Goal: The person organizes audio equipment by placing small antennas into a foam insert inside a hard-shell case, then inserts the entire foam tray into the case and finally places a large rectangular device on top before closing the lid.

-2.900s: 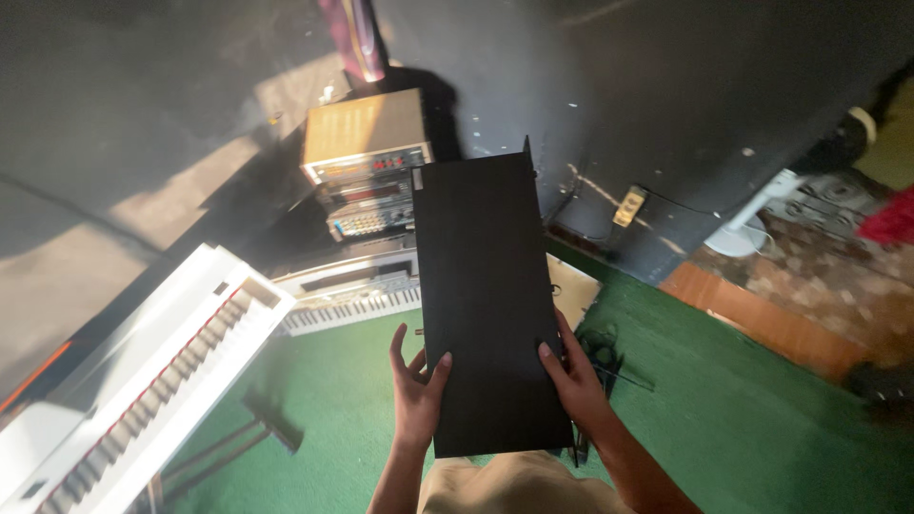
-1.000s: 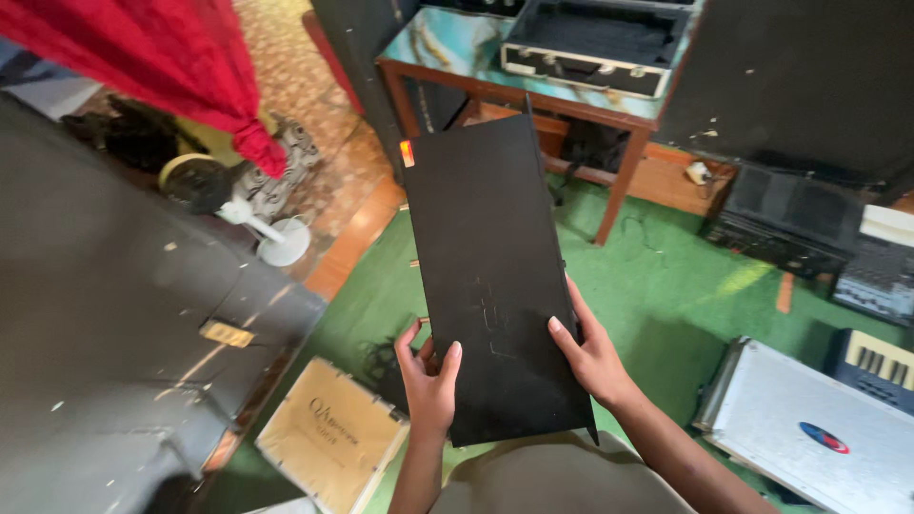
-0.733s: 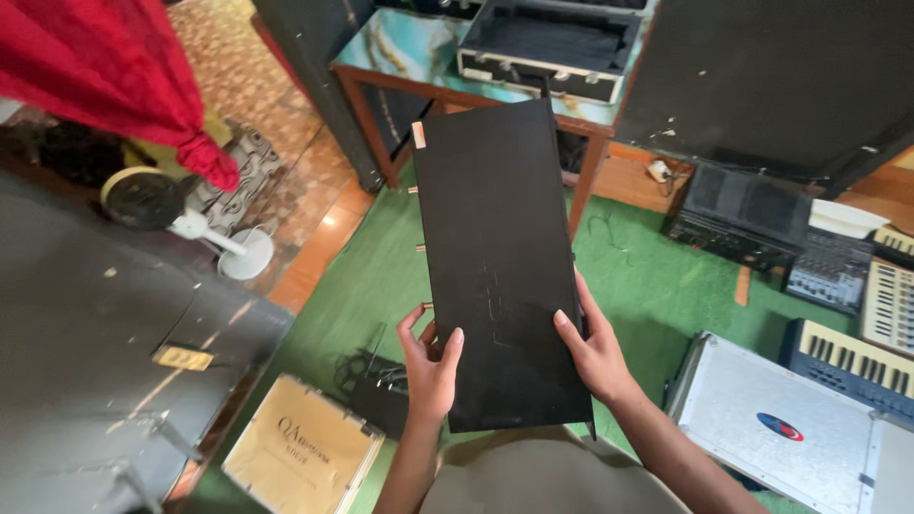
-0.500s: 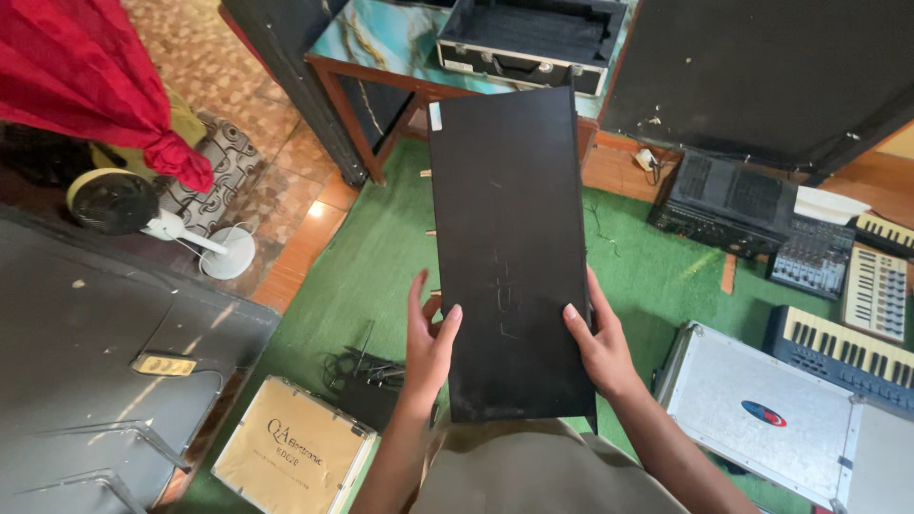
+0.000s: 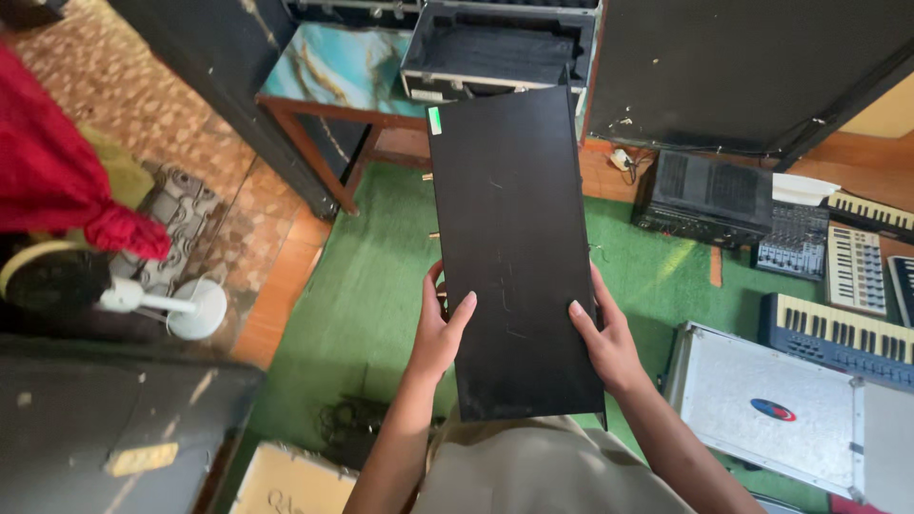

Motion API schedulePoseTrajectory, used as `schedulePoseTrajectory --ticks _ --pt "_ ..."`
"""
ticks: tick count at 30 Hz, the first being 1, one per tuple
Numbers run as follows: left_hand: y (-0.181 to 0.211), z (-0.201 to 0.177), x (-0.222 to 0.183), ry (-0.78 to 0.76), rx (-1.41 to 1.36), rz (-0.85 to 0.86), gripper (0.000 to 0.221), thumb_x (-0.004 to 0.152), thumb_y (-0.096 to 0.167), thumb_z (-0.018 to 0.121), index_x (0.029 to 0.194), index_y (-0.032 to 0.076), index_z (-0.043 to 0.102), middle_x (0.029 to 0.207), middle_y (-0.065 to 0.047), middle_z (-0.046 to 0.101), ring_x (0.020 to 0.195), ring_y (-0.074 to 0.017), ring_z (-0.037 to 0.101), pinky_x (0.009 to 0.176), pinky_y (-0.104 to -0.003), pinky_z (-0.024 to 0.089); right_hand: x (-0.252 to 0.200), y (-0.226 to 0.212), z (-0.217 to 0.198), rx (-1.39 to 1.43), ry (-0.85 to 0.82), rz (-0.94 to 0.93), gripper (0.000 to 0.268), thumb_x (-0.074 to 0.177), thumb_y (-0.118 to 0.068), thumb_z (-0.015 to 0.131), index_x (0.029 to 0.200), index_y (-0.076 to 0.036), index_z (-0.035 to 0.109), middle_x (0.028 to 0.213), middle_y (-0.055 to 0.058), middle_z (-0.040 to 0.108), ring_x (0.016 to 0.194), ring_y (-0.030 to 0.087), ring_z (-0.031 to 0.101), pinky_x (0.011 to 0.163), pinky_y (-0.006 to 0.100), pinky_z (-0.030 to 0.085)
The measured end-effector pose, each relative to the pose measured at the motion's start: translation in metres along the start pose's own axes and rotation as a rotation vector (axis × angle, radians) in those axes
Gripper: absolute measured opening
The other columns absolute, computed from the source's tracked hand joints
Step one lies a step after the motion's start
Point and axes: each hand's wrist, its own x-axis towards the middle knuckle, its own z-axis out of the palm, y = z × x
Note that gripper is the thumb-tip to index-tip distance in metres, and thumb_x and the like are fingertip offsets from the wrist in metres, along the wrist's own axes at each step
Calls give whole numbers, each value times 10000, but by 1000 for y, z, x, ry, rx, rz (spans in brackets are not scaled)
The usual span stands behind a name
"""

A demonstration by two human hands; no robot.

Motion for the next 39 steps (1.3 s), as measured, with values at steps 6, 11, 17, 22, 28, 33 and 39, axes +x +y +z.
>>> schedulePoseTrajectory --ticks 6,11,17,22,28,33,39 --pt "20 -42 67 -108 39 -18 767 944 213 682 1565 53 261 1217 -147 611 1079 -191 640 921 -346 541 53 4 42 57 69 1 713 1003 -121 560 1635 -55 237 1564 130 473 1401 205 470 1147 339 376" --pt "27 -67 115 -189 -33 -33 792 920 195 716 1559 24 280 1245 -147 656 1115 -186 664 952 -335 545 90 4 66 100 100 10 722 993 -123 561 1635 -62 236 1552 133 478 1385 212 478 1133 349 392" --pt "19 -82 162 -195 -144 -137 729 896 197 745 1504 -15 402 1240 -146 656 1079 -191 670 928 -346 558 120 3 81 -12 135 -54 690 1007 -107 568 1624 -34 269 1601 134 438 1462 207 411 1191 340 316" --pt "3 -78 195 -187 -148 -141 706 908 222 744 1495 -19 433 1255 -147 656 1089 -186 659 943 -336 551 151 6 74 12 153 -3 699 992 -111 577 1619 -38 276 1585 127 449 1442 207 427 1177 339 337" --pt "-1 -62 242 -168 -146 -103 682 916 208 744 1482 -27 443 1275 -140 649 1114 -189 651 954 -335 548 207 8 50 -30 89 -75 698 1007 -109 575 1628 -33 266 1611 130 425 1465 210 408 1193 337 312" --pt "-1 -38 283 -97 -127 -77 690 906 188 748 1484 -21 434 1294 -134 633 1127 -183 658 955 -331 556 264 2 24 9 26 -66 710 1011 -127 583 1634 -39 254 1603 126 434 1448 205 424 1187 339 332" --pt "-2 -18 317 -48 -195 -165 717 882 199 745 1489 7 417 1260 -155 652 1055 -213 677 892 -347 571 307 -14 -1 -16 -23 -28 701 1018 -145 589 1635 -39 274 1596 117 448 1436 190 437 1180 330 349"
